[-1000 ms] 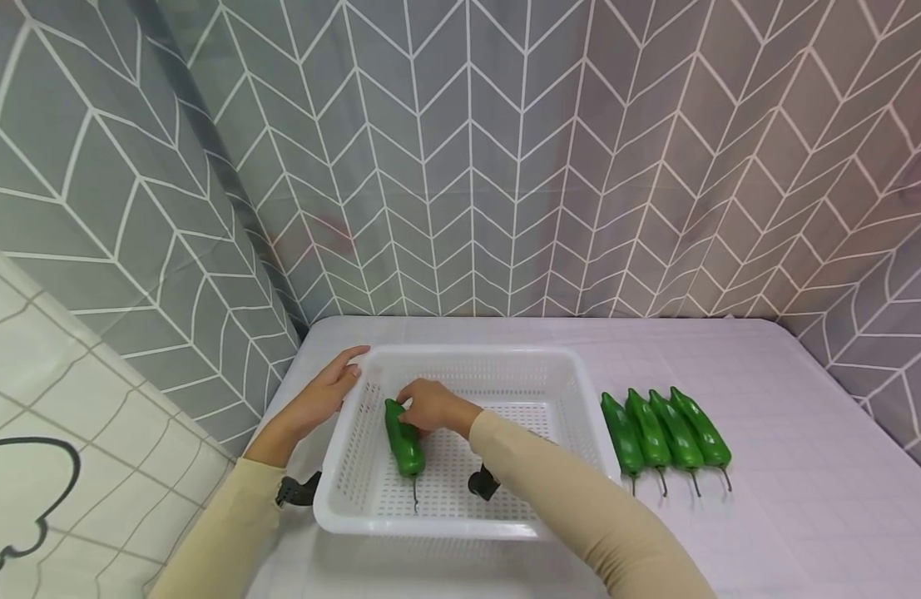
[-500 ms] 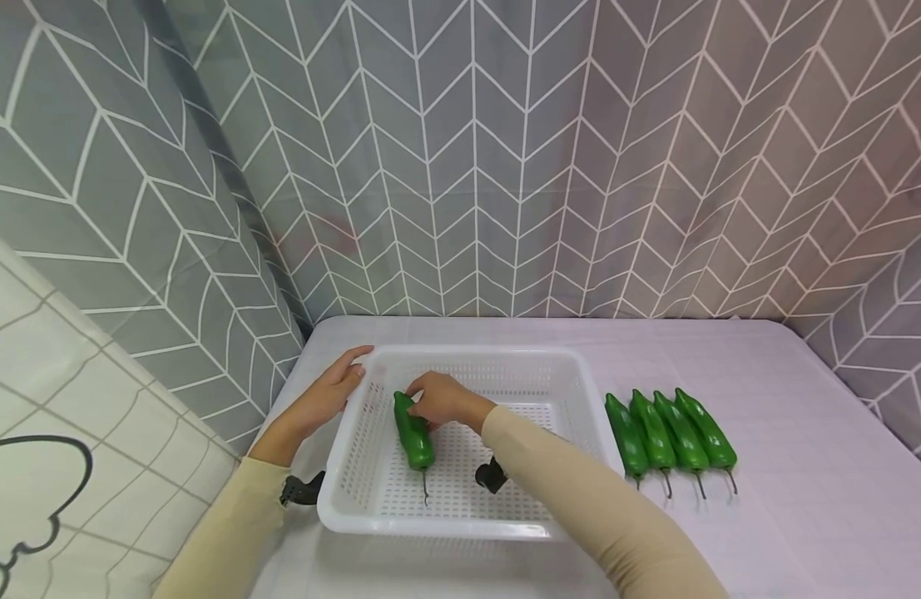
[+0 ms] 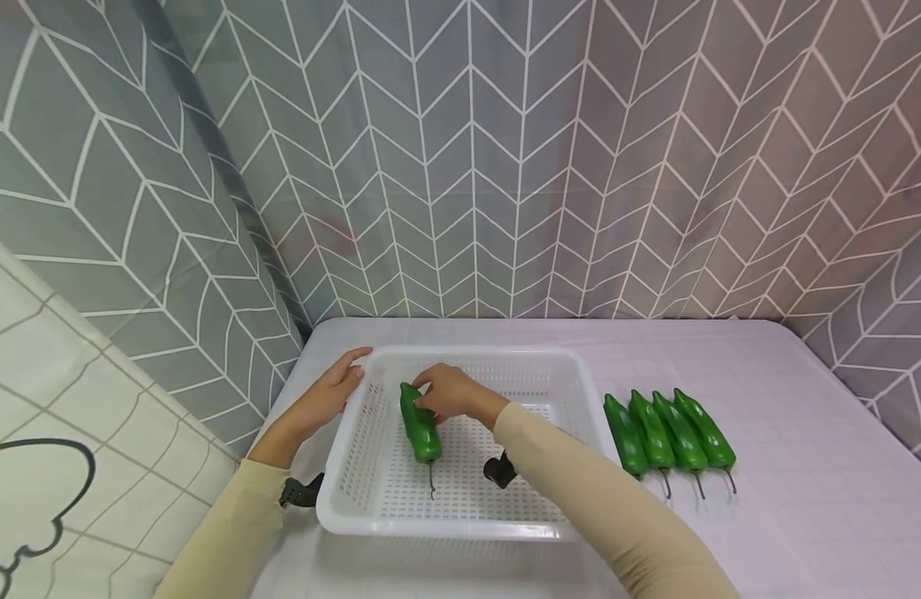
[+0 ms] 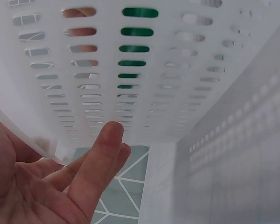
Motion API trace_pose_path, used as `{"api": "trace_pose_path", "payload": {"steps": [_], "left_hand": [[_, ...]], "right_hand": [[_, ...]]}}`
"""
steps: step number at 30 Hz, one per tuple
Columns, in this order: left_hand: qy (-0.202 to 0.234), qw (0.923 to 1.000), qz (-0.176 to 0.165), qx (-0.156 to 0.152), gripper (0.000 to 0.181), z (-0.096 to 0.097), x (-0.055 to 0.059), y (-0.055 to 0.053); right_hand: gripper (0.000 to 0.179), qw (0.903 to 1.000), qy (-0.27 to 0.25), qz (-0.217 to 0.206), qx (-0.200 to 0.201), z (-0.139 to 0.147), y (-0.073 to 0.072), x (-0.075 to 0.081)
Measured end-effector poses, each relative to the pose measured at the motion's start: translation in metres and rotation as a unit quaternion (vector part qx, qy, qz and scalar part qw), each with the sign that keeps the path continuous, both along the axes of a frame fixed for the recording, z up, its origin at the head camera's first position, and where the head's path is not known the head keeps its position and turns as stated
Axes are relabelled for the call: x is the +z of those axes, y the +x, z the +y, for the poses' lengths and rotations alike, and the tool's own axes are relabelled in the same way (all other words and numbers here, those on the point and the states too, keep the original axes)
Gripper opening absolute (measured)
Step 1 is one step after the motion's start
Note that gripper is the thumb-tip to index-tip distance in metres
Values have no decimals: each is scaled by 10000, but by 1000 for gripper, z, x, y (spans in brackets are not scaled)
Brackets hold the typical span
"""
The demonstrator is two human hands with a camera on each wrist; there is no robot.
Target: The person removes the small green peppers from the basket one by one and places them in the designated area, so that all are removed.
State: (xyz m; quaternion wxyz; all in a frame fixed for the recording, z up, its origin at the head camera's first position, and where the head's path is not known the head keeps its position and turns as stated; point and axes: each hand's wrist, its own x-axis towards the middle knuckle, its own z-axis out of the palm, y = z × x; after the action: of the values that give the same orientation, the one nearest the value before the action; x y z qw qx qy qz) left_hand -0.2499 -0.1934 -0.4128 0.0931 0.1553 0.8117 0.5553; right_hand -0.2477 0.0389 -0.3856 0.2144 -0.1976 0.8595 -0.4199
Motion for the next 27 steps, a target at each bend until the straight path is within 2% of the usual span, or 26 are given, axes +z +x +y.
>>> {"api": "trace_pose_path", "payload": {"steps": [19,23,27], "left_hand": [[-101,9999,116,77,41,1,-3,1],[-115,9999,75,24,42,1,1,2],[-95,10000,13,-23,42,4,13,9]], "right_hand": [[36,9990,-433,-14,-136,36,-7,23],[36,9984,-499,34,-245,44,-8,29],[36,9983,-480,74,-312,51,-9,31]]}}
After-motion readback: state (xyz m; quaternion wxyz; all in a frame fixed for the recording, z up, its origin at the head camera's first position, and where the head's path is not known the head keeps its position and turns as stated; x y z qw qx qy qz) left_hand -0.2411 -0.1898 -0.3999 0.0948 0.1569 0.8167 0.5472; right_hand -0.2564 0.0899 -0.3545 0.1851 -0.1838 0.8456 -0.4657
